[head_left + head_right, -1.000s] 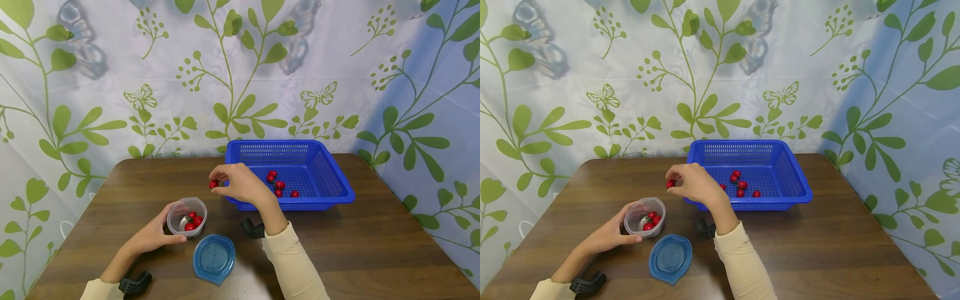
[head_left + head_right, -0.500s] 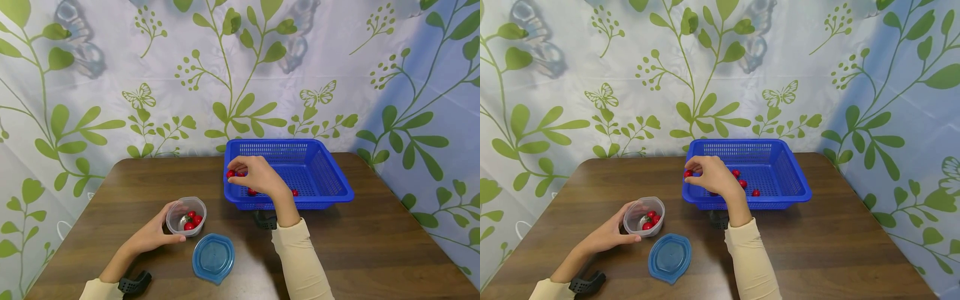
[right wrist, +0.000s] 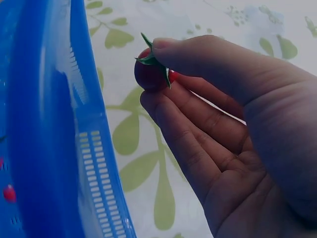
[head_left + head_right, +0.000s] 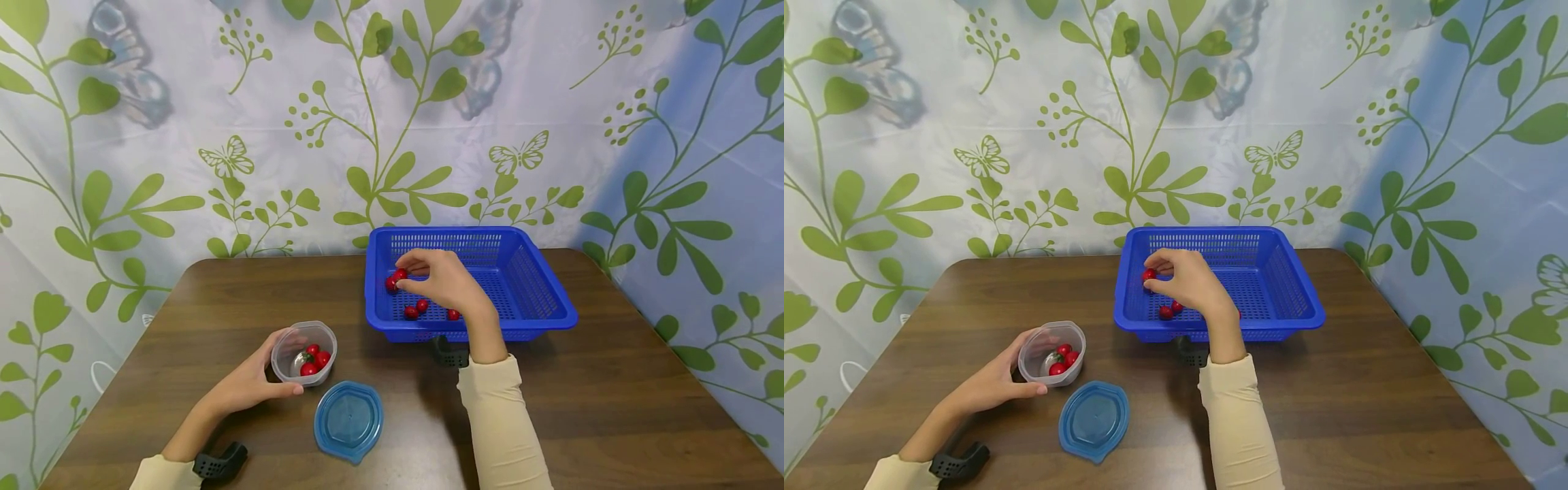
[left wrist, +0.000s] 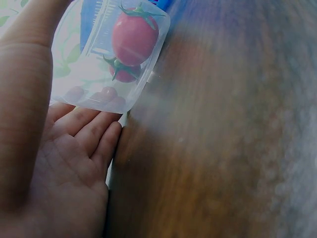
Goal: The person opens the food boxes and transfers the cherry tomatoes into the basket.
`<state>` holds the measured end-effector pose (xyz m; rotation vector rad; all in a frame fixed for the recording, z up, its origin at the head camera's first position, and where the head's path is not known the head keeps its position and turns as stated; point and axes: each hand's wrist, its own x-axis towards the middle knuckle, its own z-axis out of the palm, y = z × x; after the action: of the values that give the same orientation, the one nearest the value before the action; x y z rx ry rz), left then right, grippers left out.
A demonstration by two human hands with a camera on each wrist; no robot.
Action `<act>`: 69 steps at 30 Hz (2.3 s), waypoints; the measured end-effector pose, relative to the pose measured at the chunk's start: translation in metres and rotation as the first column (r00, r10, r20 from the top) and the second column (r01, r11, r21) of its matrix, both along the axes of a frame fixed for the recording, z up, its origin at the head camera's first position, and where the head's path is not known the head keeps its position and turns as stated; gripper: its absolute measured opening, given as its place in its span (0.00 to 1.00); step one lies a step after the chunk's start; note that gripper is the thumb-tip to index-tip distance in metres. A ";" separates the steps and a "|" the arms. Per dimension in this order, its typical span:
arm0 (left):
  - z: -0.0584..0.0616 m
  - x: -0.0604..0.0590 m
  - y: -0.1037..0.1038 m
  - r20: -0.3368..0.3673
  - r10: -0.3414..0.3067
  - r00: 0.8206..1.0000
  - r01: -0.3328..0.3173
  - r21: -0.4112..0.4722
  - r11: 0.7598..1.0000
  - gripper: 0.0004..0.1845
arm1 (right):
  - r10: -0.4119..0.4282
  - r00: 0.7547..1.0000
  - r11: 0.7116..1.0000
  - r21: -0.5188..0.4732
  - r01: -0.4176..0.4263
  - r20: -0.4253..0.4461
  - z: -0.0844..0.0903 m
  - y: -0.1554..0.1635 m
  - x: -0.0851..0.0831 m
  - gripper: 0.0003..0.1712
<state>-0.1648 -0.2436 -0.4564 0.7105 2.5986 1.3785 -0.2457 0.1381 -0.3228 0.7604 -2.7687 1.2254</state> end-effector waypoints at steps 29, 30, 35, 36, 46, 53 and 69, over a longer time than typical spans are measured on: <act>0.001 0.000 0.000 -0.002 0.006 1.000 -0.006 -0.009 1.000 0.49 | -0.172 0.983 0.985 0.032 0.170 0.070 -0.017 0.059 -0.010 0.19; 0.001 0.000 0.000 -0.010 0.003 1.000 -0.003 -0.010 1.000 0.48 | -0.174 0.982 0.985 0.035 0.172 0.069 -0.017 0.059 -0.010 0.19; 0.000 -0.001 0.000 -0.024 -0.003 1.000 0.003 -0.003 1.000 0.48 | -0.178 0.981 0.984 0.041 0.175 0.073 -0.017 0.062 -0.011 0.20; -0.001 -0.001 0.000 -0.027 -0.007 1.000 0.007 -0.001 1.000 0.48 | -0.178 0.981 0.984 0.042 0.175 0.077 -0.017 0.062 -0.011 0.20; 0.001 -0.001 0.002 -0.003 0.022 1.000 -0.022 -0.043 0.999 0.50 | -0.159 0.984 0.987 0.036 0.157 0.079 -0.014 0.057 -0.009 0.20; 0.000 0.000 0.002 -0.011 0.019 1.000 -0.020 -0.033 0.999 0.50 | -0.109 0.992 0.994 0.021 0.107 0.057 -0.010 0.040 -0.009 0.20; 0.000 0.001 0.002 -0.007 0.017 1.000 -0.017 -0.017 1.000 0.50 | 0.081 0.996 0.997 0.009 -0.080 -0.039 -0.004 -0.017 0.002 0.17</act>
<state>-0.1638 -0.2420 -0.4568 0.6945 2.6245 1.3589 -0.2440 0.1208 -0.3264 0.8951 -2.7382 1.1998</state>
